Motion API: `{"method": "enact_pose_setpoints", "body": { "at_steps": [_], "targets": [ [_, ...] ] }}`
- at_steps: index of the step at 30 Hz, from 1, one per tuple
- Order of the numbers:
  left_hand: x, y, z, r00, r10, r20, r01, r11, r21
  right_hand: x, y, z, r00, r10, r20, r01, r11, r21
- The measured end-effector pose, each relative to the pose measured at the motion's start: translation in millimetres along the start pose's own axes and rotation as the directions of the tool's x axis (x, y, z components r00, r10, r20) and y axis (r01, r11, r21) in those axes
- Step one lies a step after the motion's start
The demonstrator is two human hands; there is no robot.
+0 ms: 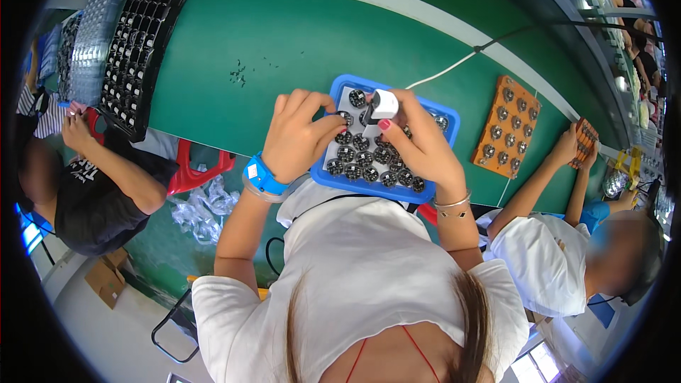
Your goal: Testing electronic components on a specialized jig using a handheld sensor at a factory production line.
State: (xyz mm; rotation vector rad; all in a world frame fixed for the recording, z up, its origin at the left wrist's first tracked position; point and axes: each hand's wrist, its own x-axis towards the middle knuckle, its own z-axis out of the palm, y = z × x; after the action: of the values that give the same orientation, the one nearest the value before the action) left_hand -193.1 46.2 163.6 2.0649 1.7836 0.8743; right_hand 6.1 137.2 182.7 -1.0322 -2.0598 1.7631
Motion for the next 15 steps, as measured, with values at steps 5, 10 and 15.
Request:
{"method": "enact_pose_setpoints", "body": {
  "at_steps": [5, 10, 15],
  "targets": [
    [7, 10, -3, 0.997, 0.066, -0.026, -0.068, 0.995, -0.067, -8, -6, 5, 0.978, -0.194, -0.071, 0.187, 0.978, -0.094],
    [6, 11, -1, 0.997, 0.073, -0.039, -0.076, 0.994, -0.084, -15, 8, 12, 0.966, -0.220, -0.137, 0.212, 0.975, -0.067],
    [3, -2, 5, 0.996, 0.086, 0.024, -0.087, 0.996, 0.026, -32, 30, 20, 0.880, -0.169, -0.445, 0.279, 0.940, 0.195]
  ]
}}
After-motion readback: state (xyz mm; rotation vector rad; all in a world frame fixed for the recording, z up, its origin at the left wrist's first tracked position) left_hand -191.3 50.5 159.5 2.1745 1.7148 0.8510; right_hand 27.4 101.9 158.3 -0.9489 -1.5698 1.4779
